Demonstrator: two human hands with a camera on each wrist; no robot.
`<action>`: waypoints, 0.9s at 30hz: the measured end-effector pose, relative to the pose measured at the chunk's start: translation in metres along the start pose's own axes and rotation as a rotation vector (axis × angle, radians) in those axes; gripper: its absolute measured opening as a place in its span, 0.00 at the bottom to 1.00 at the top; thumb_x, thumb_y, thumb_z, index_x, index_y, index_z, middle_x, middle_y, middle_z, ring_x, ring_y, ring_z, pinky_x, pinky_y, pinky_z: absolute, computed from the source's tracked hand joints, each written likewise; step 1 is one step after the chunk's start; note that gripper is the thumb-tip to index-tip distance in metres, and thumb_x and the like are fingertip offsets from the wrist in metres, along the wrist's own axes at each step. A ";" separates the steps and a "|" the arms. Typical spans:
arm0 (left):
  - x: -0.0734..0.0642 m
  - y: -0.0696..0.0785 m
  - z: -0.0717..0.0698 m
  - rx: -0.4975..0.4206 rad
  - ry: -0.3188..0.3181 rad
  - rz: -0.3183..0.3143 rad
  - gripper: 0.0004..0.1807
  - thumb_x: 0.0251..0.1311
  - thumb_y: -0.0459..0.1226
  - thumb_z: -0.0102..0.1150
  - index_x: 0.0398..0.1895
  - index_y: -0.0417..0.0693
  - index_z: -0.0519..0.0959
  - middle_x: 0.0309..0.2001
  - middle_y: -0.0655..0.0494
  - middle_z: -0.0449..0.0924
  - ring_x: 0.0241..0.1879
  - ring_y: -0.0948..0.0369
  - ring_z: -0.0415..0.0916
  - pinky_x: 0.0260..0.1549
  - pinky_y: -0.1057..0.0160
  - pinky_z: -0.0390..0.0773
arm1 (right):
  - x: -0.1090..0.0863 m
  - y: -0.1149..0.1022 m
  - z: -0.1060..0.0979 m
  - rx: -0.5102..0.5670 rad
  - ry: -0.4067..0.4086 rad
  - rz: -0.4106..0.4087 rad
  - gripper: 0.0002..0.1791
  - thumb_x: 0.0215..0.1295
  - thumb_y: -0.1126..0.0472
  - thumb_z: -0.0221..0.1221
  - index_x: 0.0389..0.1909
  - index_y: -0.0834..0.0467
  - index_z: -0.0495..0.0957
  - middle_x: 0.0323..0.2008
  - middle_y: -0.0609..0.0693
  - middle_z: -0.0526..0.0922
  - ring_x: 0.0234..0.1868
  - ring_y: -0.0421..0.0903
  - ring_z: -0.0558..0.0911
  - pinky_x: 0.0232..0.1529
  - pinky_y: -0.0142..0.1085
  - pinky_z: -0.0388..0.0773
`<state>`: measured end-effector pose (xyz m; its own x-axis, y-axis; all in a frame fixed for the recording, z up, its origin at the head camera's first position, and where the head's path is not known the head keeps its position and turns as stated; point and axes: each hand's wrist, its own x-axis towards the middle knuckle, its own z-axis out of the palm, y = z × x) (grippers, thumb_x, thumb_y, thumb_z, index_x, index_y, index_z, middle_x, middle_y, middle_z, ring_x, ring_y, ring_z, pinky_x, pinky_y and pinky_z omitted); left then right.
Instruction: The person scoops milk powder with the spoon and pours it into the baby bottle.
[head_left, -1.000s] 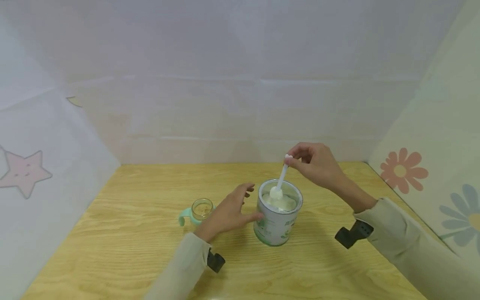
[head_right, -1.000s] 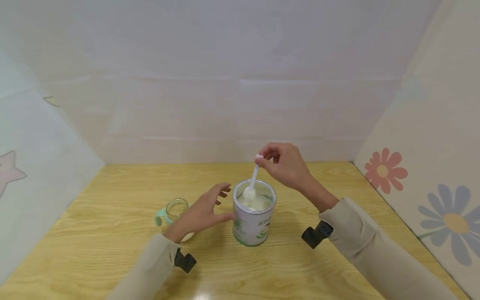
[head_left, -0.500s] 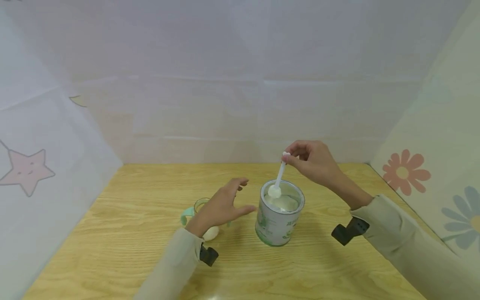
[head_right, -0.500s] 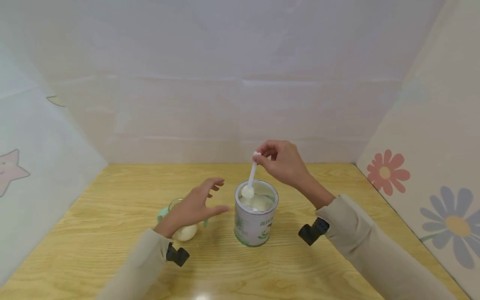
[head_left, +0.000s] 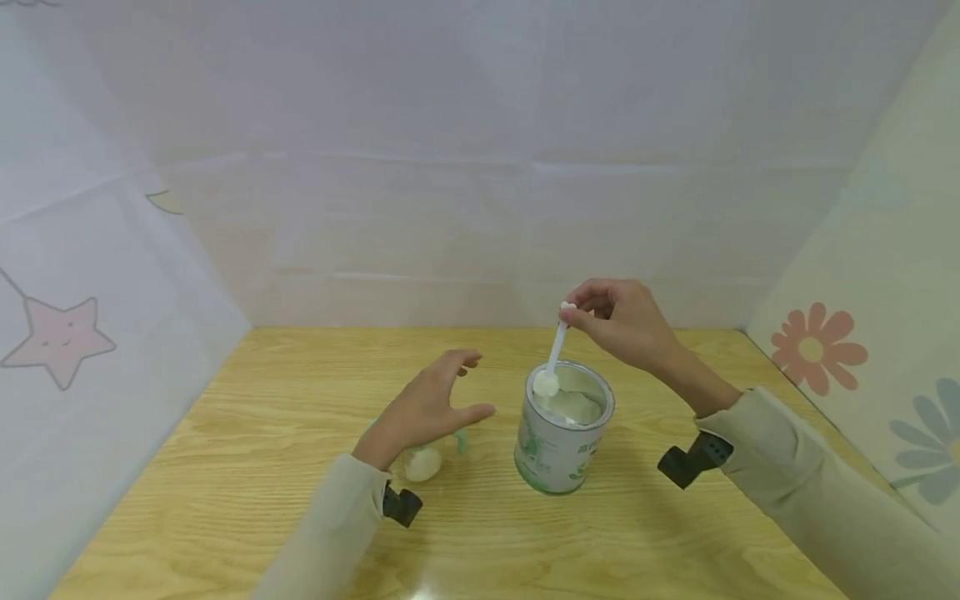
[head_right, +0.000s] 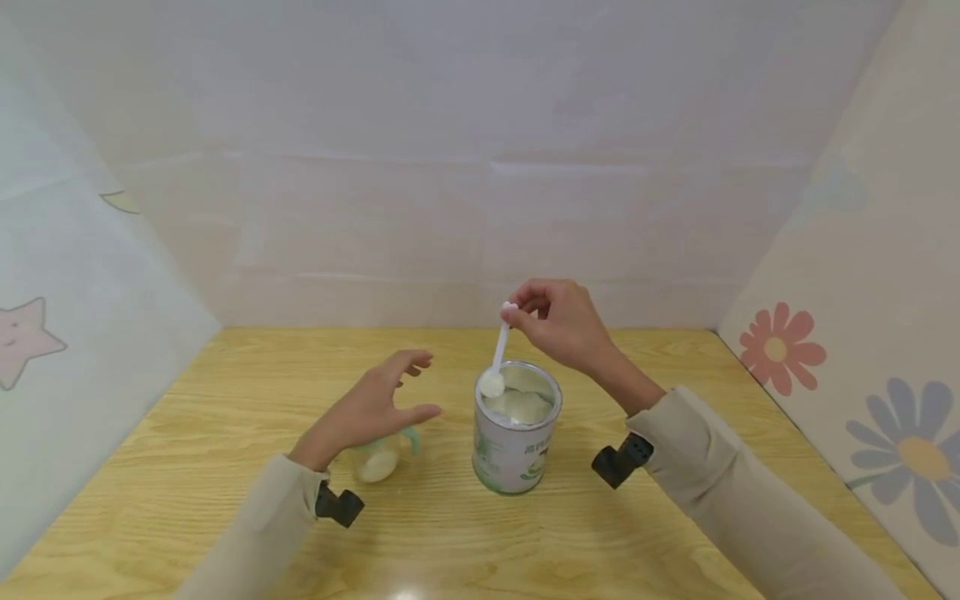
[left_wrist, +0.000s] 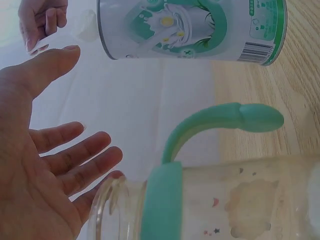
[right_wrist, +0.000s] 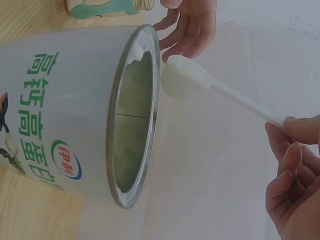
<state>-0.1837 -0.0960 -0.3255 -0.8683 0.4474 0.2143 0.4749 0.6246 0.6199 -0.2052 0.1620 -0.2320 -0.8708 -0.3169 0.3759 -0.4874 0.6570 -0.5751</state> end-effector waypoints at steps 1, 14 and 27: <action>0.000 -0.001 -0.001 0.003 0.002 0.000 0.39 0.57 0.47 0.65 0.69 0.43 0.61 0.64 0.47 0.68 0.62 0.49 0.69 0.56 0.49 0.73 | 0.000 0.000 0.000 0.003 -0.001 -0.003 0.08 0.64 0.60 0.61 0.34 0.62 0.82 0.29 0.54 0.84 0.19 0.39 0.73 0.22 0.31 0.68; -0.009 -0.007 -0.012 -0.007 0.013 -0.041 0.40 0.57 0.49 0.65 0.69 0.45 0.60 0.63 0.48 0.69 0.61 0.49 0.68 0.54 0.48 0.74 | 0.006 -0.001 0.004 0.026 -0.005 -0.007 0.08 0.64 0.61 0.61 0.35 0.63 0.81 0.30 0.55 0.85 0.24 0.41 0.78 0.26 0.29 0.72; -0.023 -0.019 -0.018 -0.014 0.020 -0.107 0.42 0.56 0.52 0.64 0.70 0.47 0.58 0.63 0.50 0.68 0.62 0.50 0.67 0.53 0.47 0.73 | 0.013 -0.006 0.016 0.073 -0.031 -0.002 0.06 0.63 0.64 0.61 0.36 0.64 0.81 0.31 0.58 0.85 0.25 0.41 0.80 0.27 0.31 0.72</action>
<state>-0.1755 -0.1303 -0.3287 -0.9168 0.3654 0.1611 0.3770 0.6592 0.6506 -0.2152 0.1427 -0.2356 -0.8711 -0.3396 0.3549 -0.4912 0.6050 -0.6267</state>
